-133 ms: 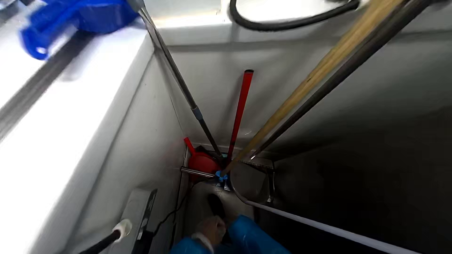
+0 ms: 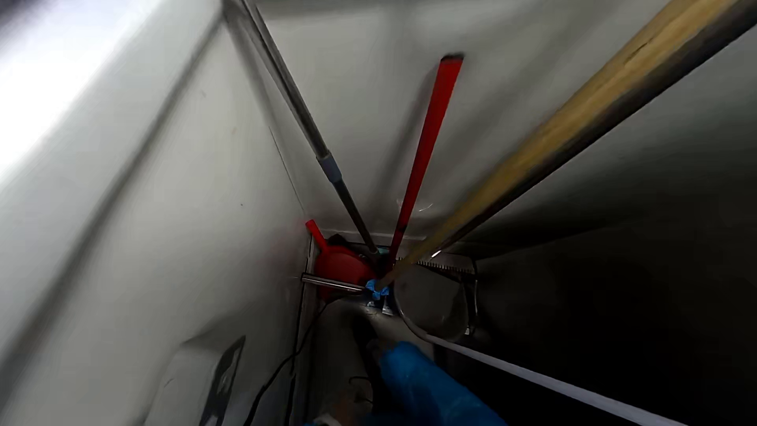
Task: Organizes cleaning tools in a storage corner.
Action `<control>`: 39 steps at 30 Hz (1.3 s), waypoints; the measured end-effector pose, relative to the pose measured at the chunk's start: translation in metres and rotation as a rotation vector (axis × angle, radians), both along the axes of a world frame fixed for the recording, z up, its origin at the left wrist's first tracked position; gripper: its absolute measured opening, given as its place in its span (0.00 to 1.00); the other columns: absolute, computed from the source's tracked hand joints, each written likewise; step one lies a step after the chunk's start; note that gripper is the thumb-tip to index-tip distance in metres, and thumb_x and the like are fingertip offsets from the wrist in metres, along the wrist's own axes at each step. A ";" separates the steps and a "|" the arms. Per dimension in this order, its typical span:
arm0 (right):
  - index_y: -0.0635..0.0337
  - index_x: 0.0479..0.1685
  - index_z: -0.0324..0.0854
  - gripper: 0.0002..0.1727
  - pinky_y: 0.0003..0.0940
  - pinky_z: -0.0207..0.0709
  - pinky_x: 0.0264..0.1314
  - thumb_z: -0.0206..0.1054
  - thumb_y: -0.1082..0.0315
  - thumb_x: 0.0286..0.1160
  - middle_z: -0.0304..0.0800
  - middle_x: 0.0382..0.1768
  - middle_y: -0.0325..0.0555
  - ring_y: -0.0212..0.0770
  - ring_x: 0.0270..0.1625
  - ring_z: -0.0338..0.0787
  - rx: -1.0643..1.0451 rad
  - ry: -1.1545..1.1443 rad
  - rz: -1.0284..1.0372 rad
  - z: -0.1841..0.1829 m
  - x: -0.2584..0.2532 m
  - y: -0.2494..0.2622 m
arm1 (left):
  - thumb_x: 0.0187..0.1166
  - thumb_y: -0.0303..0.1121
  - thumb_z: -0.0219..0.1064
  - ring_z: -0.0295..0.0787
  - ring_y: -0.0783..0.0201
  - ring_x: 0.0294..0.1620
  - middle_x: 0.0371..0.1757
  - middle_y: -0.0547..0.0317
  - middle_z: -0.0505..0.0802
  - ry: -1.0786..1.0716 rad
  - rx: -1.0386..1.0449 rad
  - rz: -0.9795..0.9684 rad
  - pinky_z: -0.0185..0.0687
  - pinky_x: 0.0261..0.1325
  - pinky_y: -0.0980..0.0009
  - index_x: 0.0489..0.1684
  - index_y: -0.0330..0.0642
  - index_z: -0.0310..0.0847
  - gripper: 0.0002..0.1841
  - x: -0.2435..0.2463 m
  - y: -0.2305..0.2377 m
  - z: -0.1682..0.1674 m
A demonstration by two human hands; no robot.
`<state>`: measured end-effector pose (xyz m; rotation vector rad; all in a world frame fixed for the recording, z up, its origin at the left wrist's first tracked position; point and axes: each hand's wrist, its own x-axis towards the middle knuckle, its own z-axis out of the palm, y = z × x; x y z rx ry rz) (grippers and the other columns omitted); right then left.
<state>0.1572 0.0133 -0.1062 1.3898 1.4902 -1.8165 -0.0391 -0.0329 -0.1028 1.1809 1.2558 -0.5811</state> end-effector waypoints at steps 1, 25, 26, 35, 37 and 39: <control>0.79 0.80 0.68 0.26 0.49 0.56 0.91 0.49 0.66 0.95 0.71 0.82 0.73 0.61 0.87 0.70 0.063 0.041 -0.095 -0.042 0.000 0.022 | 0.88 0.44 0.61 0.83 0.42 0.73 0.69 0.38 0.88 -0.007 0.038 0.053 0.71 0.79 0.44 0.72 0.36 0.80 0.24 -0.009 -0.004 -0.018; 0.60 0.81 0.75 0.29 0.60 0.65 0.86 0.67 0.74 0.77 0.76 0.79 0.63 0.61 0.84 0.73 0.473 -0.251 -0.649 -0.213 -0.022 0.263 | 0.86 0.24 0.58 0.91 0.55 0.57 0.62 0.40 0.89 -0.186 0.438 1.022 0.87 0.63 0.60 0.73 0.27 0.74 0.19 -0.020 0.110 -0.123; 0.65 0.82 0.70 0.26 0.57 0.62 0.87 0.61 0.72 0.84 0.74 0.81 0.65 0.61 0.86 0.71 0.390 -0.304 -0.711 -0.196 -0.022 0.260 | 0.85 0.23 0.59 0.90 0.55 0.59 0.64 0.40 0.89 -0.190 0.475 1.056 0.86 0.64 0.60 0.74 0.28 0.73 0.20 -0.016 0.125 -0.131; 0.70 0.75 0.77 0.27 0.56 0.63 0.85 0.64 0.58 0.87 0.78 0.77 0.67 0.59 0.83 0.74 0.195 -0.339 -0.907 -0.232 -0.023 0.272 | 0.76 0.30 0.75 0.64 0.44 0.86 0.89 0.42 0.67 -0.208 0.493 1.081 0.66 0.81 0.43 0.94 0.43 0.43 0.48 0.048 0.281 -0.211; 0.69 0.78 0.75 0.26 0.53 0.57 0.90 0.57 0.57 0.93 0.74 0.81 0.64 0.57 0.88 0.69 0.180 -0.329 -0.733 -0.242 -0.017 0.277 | 0.76 0.39 0.76 0.73 0.41 0.78 0.82 0.40 0.76 -0.182 0.439 1.075 0.72 0.73 0.39 0.92 0.49 0.50 0.45 0.061 0.301 -0.224; 0.70 0.84 0.67 0.26 0.55 0.51 0.92 0.48 0.63 0.96 0.67 0.86 0.64 0.59 0.92 0.61 0.213 -0.310 -0.386 -0.236 -0.014 0.283 | 0.75 0.45 0.76 0.80 0.39 0.69 0.71 0.36 0.83 -0.092 0.465 1.097 0.77 0.64 0.37 0.85 0.47 0.62 0.39 0.067 0.314 -0.240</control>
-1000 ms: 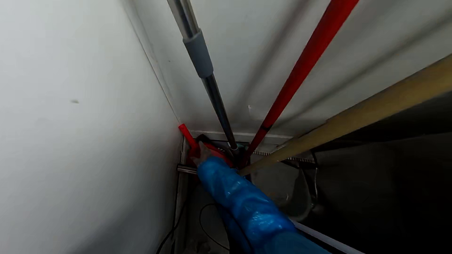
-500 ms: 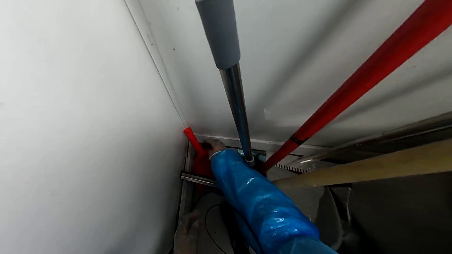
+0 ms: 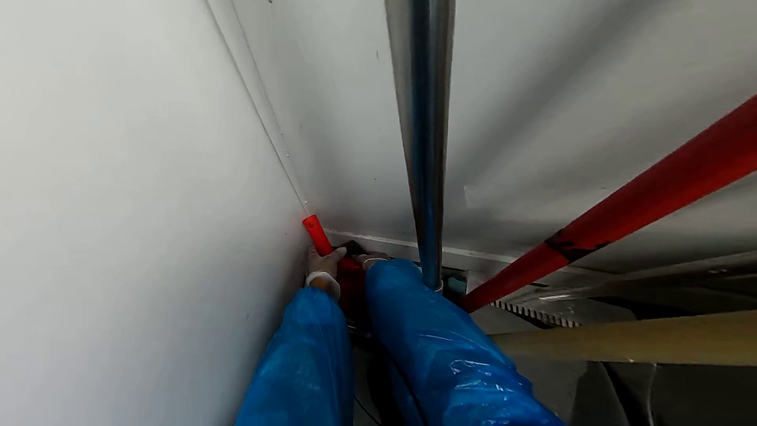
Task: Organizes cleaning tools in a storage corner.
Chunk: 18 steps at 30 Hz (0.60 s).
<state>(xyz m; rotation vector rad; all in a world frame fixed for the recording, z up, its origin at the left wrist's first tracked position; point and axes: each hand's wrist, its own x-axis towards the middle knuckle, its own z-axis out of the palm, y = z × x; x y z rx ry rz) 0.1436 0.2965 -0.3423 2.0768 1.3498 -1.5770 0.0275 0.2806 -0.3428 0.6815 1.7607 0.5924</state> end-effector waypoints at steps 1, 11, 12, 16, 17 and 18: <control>0.70 0.85 0.66 0.26 0.55 0.50 0.92 0.47 0.64 0.96 0.66 0.87 0.65 0.59 0.92 0.61 -0.008 -0.020 0.077 0.003 0.001 0.002 | 0.77 0.45 0.74 0.81 0.39 0.67 0.69 0.36 0.84 0.013 0.005 0.015 0.77 0.63 0.39 0.83 0.45 0.65 0.35 0.000 0.003 -0.004; 0.75 0.75 0.75 0.23 0.58 0.63 0.85 0.50 0.67 0.93 0.74 0.80 0.67 0.62 0.85 0.72 -0.018 -0.265 0.277 0.004 -0.015 0.018 | 0.83 0.37 0.70 0.81 0.46 0.71 0.74 0.42 0.83 0.008 0.139 -0.022 0.76 0.71 0.45 0.85 0.44 0.64 0.31 -0.013 -0.030 0.023; 0.74 0.74 0.75 0.22 0.57 0.63 0.85 0.50 0.69 0.93 0.75 0.80 0.67 0.61 0.85 0.72 0.018 -0.241 0.166 0.008 -0.015 0.018 | 0.83 0.38 0.69 0.81 0.46 0.71 0.74 0.43 0.83 0.020 0.146 -0.022 0.76 0.71 0.45 0.85 0.46 0.64 0.31 -0.015 -0.038 0.026; 0.60 0.67 0.86 0.17 0.57 0.68 0.80 0.56 0.69 0.90 0.87 0.70 0.61 0.57 0.77 0.81 0.262 -0.103 -0.459 0.048 -0.009 0.014 | 0.82 0.33 0.70 0.83 0.51 0.68 0.71 0.44 0.85 -0.021 0.272 0.054 0.77 0.70 0.50 0.81 0.40 0.67 0.28 -0.016 -0.045 0.045; 0.59 0.65 0.87 0.17 0.58 0.70 0.79 0.55 0.68 0.91 0.88 0.67 0.60 0.57 0.75 0.83 0.323 -0.097 -0.485 0.056 -0.009 0.012 | 0.82 0.32 0.70 0.82 0.52 0.68 0.71 0.44 0.85 -0.035 0.325 0.066 0.77 0.70 0.52 0.81 0.39 0.66 0.29 -0.016 -0.041 0.053; 0.60 0.63 0.87 0.16 0.58 0.71 0.77 0.55 0.68 0.91 0.89 0.65 0.60 0.58 0.73 0.85 0.394 -0.088 -0.491 0.059 -0.009 0.009 | 0.82 0.31 0.69 0.83 0.53 0.68 0.71 0.44 0.85 -0.040 0.386 0.060 0.78 0.70 0.54 0.82 0.38 0.64 0.30 -0.017 -0.035 0.064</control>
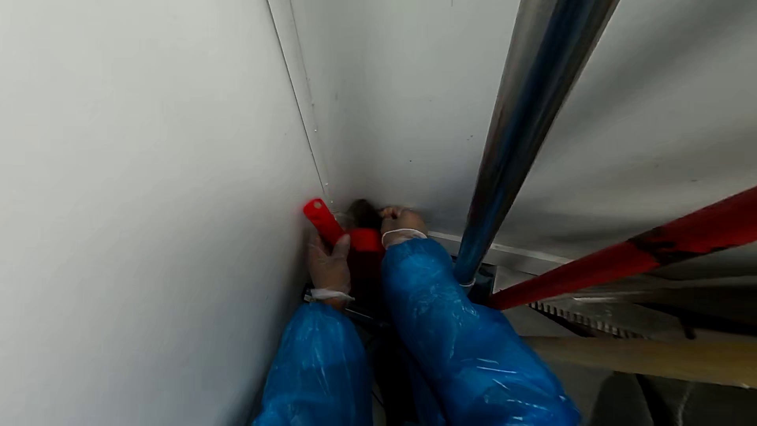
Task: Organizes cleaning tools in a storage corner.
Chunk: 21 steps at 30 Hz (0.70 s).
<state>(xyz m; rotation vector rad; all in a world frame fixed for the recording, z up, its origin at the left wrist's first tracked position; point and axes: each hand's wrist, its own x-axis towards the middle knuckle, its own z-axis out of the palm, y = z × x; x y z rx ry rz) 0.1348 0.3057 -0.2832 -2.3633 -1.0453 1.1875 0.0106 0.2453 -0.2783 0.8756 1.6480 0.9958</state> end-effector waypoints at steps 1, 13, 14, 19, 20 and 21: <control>0.62 0.62 0.87 0.16 0.59 0.72 0.76 0.55 0.68 0.91 0.89 0.64 0.61 0.58 0.72 0.85 0.068 0.003 -0.008 0.002 -0.001 -0.002 | 0.82 0.30 0.69 0.83 0.55 0.69 0.71 0.44 0.85 0.005 0.049 -0.007 0.78 0.72 0.57 0.83 0.36 0.63 0.30 0.000 0.007 0.013; 0.71 0.62 0.81 0.16 0.46 0.79 0.69 0.55 0.68 0.91 0.88 0.60 0.62 0.50 0.63 0.88 0.783 0.198 0.062 0.078 -0.013 -0.058 | 0.66 0.18 0.75 0.92 0.65 0.56 0.56 0.60 0.92 -0.101 0.541 0.117 0.92 0.57 0.65 0.70 0.42 0.75 0.29 0.003 -0.086 0.115; 0.72 0.57 0.83 0.14 0.46 0.80 0.68 0.57 0.70 0.88 0.88 0.56 0.62 0.51 0.61 0.88 0.911 0.209 0.096 0.084 -0.018 -0.063 | 0.64 0.18 0.75 0.92 0.67 0.55 0.55 0.61 0.93 -0.071 0.567 0.121 0.93 0.56 0.67 0.69 0.42 0.74 0.29 0.002 -0.096 0.124; 0.66 0.49 0.88 0.10 0.40 0.86 0.66 0.62 0.71 0.83 0.92 0.55 0.55 0.45 0.59 0.92 1.266 0.066 0.144 0.153 -0.040 -0.115 | 0.59 0.25 0.77 0.92 0.70 0.52 0.51 0.48 0.92 0.076 0.572 0.111 0.89 0.58 0.74 0.67 0.22 0.72 0.33 0.000 -0.147 0.176; 0.67 0.50 0.88 0.11 0.40 0.86 0.66 0.62 0.71 0.83 0.91 0.55 0.54 0.45 0.59 0.92 1.279 0.046 0.116 0.173 -0.039 -0.130 | 0.60 0.27 0.77 0.91 0.69 0.53 0.52 0.44 0.91 0.098 0.554 0.104 0.87 0.60 0.74 0.67 0.18 0.71 0.34 0.001 -0.158 0.189; 0.68 0.49 0.88 0.11 0.40 0.85 0.66 0.62 0.71 0.82 0.92 0.54 0.55 0.45 0.59 0.91 1.292 0.036 0.067 0.194 -0.037 -0.144 | 0.60 0.28 0.77 0.91 0.68 0.54 0.54 0.41 0.91 0.112 0.531 0.087 0.86 0.61 0.73 0.68 0.17 0.70 0.35 0.001 -0.169 0.205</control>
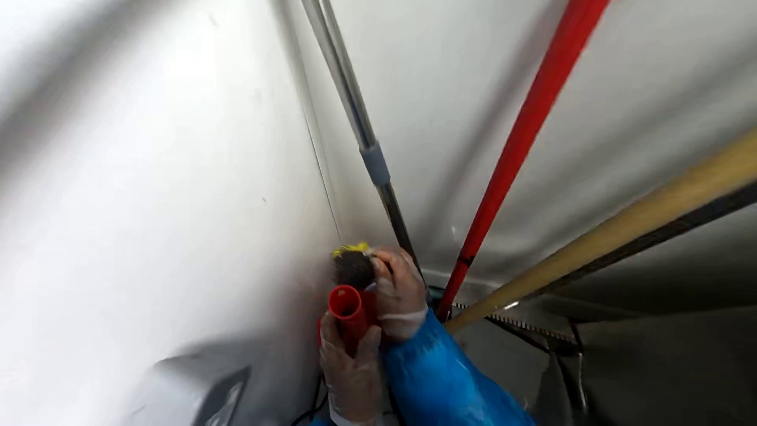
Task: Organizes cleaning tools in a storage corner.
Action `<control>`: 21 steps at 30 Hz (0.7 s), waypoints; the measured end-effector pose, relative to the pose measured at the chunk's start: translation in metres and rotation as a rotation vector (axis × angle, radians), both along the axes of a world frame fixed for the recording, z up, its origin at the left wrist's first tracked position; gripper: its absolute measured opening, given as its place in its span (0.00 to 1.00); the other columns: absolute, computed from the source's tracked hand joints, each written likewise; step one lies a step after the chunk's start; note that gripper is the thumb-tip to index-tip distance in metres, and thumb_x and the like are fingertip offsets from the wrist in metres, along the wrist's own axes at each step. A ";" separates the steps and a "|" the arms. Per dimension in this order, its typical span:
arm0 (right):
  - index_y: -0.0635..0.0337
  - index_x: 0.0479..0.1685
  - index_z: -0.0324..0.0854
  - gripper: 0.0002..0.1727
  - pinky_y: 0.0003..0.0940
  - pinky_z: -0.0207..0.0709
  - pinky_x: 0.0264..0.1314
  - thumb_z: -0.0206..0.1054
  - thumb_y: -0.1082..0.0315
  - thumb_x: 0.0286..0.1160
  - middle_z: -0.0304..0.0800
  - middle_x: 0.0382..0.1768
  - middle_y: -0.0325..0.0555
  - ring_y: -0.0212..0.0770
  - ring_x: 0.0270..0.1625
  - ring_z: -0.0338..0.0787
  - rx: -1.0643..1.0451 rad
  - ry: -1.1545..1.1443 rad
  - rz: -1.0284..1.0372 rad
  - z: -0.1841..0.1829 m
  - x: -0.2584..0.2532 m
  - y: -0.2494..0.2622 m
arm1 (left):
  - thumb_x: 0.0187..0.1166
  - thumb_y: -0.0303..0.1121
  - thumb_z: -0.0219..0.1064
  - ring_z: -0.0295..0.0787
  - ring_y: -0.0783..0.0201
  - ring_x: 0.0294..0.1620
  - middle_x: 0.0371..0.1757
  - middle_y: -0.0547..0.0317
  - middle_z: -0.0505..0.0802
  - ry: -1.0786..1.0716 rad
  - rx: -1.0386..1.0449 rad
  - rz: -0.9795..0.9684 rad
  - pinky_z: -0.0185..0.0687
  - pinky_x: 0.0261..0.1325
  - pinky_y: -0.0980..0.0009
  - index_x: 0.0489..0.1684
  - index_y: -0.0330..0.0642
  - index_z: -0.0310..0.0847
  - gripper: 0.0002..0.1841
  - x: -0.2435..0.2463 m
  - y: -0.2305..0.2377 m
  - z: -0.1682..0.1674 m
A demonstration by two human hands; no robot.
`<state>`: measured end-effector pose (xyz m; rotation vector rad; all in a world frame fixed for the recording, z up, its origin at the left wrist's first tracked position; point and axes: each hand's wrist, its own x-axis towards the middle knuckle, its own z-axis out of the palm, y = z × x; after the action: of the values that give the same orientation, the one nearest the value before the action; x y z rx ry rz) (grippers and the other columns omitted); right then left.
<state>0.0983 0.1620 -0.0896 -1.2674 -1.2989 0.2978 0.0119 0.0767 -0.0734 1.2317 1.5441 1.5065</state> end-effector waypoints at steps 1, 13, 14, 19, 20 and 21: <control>0.69 0.49 0.88 0.11 0.39 0.84 0.67 0.62 0.70 0.82 0.92 0.53 0.55 0.45 0.59 0.91 0.006 0.034 -0.047 0.021 0.003 -0.013 | 0.61 0.28 0.77 0.90 0.65 0.56 0.56 0.38 0.90 0.027 -0.026 -0.024 0.85 0.63 0.71 0.69 0.17 0.71 0.35 0.000 -0.012 0.018; 0.76 0.57 0.77 0.15 0.19 0.78 0.33 0.54 0.70 0.88 0.81 0.35 0.43 0.20 0.28 0.78 -0.133 0.321 -0.274 0.308 0.058 -0.169 | 0.77 0.29 0.65 0.90 0.63 0.50 0.52 0.49 0.90 -0.374 0.115 -0.107 0.88 0.56 0.64 0.75 0.30 0.60 0.28 -0.013 -0.058 0.267; 0.75 0.57 0.77 0.15 0.26 0.77 0.36 0.54 0.69 0.89 0.81 0.37 0.46 0.25 0.31 0.77 -0.137 0.264 -0.277 0.325 0.059 -0.178 | 0.80 0.31 0.63 0.91 0.63 0.49 0.52 0.52 0.91 -0.426 0.086 -0.095 0.88 0.53 0.64 0.76 0.36 0.59 0.27 -0.017 -0.060 0.282; 0.73 0.59 0.79 0.14 0.43 0.82 0.52 0.57 0.69 0.90 0.88 0.47 0.62 0.45 0.45 0.88 -0.026 0.017 -0.316 0.393 0.069 -0.198 | 0.88 0.31 0.61 0.90 0.60 0.47 0.55 0.52 0.89 -0.720 -0.041 -0.001 0.87 0.50 0.62 0.79 0.46 0.58 0.24 -0.026 -0.061 0.333; 0.72 0.59 0.79 0.14 0.43 0.83 0.52 0.57 0.68 0.90 0.88 0.47 0.61 0.45 0.45 0.88 -0.010 -0.033 -0.295 0.405 0.070 -0.202 | 0.87 0.30 0.62 0.90 0.60 0.47 0.55 0.52 0.88 -0.739 -0.054 0.015 0.87 0.49 0.62 0.80 0.46 0.57 0.25 -0.027 -0.060 0.333; 0.70 0.57 0.80 0.14 0.43 0.82 0.51 0.58 0.67 0.90 0.88 0.46 0.59 0.44 0.44 0.88 -0.012 -0.081 -0.268 0.419 0.071 -0.205 | 0.86 0.29 0.63 0.89 0.61 0.45 0.55 0.51 0.88 -0.747 -0.063 0.017 0.86 0.48 0.63 0.78 0.46 0.56 0.25 -0.026 -0.060 0.333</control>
<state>0.1695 -0.0434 0.3290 -1.4579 -1.1786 0.0644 -0.0144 0.0167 0.2599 0.5084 1.0799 1.6508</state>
